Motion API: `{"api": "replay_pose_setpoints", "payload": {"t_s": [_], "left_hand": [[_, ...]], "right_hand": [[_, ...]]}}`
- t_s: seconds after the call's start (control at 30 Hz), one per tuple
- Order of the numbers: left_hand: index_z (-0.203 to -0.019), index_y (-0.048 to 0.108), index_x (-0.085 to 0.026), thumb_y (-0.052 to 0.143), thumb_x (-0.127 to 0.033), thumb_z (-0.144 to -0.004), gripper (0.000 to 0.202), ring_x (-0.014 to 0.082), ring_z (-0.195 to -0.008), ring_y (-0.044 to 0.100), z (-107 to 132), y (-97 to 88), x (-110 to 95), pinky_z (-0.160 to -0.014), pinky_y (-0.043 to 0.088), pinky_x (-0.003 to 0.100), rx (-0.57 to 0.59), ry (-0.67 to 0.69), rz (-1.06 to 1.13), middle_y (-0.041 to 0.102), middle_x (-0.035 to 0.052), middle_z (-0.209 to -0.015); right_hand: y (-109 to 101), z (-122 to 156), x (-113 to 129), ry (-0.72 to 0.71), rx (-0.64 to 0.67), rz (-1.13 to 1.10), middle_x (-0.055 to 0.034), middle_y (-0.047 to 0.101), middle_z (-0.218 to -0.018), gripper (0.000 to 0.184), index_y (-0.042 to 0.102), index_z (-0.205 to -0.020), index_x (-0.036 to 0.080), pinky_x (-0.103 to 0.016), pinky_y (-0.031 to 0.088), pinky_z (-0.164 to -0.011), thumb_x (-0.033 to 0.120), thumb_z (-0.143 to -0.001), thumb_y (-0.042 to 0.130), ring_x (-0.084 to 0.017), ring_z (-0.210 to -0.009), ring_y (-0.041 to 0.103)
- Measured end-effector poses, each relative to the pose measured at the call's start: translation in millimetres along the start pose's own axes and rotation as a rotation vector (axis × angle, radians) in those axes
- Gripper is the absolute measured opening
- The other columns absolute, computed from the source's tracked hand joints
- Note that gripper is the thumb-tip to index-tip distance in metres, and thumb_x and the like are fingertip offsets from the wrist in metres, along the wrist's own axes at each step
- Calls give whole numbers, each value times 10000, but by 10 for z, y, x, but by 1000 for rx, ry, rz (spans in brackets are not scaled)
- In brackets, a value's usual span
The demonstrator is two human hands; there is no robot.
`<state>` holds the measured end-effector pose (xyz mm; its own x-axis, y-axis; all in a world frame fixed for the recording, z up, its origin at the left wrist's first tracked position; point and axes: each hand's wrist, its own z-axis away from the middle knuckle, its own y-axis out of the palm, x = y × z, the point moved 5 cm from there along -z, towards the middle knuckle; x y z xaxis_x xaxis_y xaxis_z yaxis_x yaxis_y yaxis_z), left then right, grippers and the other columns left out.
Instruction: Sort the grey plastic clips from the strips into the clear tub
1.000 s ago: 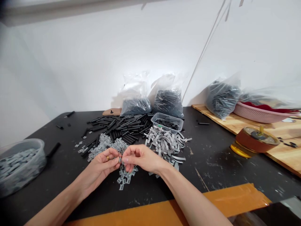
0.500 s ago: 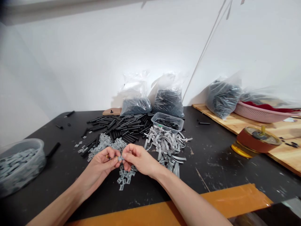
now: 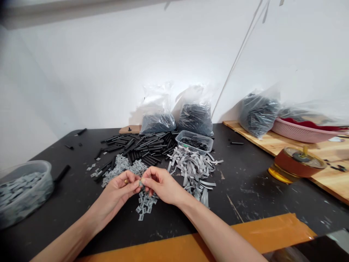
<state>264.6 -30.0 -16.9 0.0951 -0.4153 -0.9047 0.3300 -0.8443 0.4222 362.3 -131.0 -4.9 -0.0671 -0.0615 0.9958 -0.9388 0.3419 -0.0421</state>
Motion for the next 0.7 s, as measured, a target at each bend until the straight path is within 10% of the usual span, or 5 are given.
{"api": "replay_pose_setpoints", "payload": {"t_s": [0.43,0.7], "left_hand": [[-807,579,-174,766,-227,-739,205,95,-701,549,-8,-104,-11,-709,454,219,-21,-44,-66,581,-14,-789],[-785,616,-170,766,-265,-737,183,106,-699,552,8,-107,-178,-698,441,221,-76,111,-154,608,3,-831]], "right_hand": [[-51,42,132,-214,37,115,-44,562,-903,206,675,-837,150,-216,474,-606,342,-877,611,-86,-659,555],[-21,42,74,-21,27,-51,-23,627,-695,306,603,-859,131,-250,479,-645,415,-795,698,-120,-642,598]]}}
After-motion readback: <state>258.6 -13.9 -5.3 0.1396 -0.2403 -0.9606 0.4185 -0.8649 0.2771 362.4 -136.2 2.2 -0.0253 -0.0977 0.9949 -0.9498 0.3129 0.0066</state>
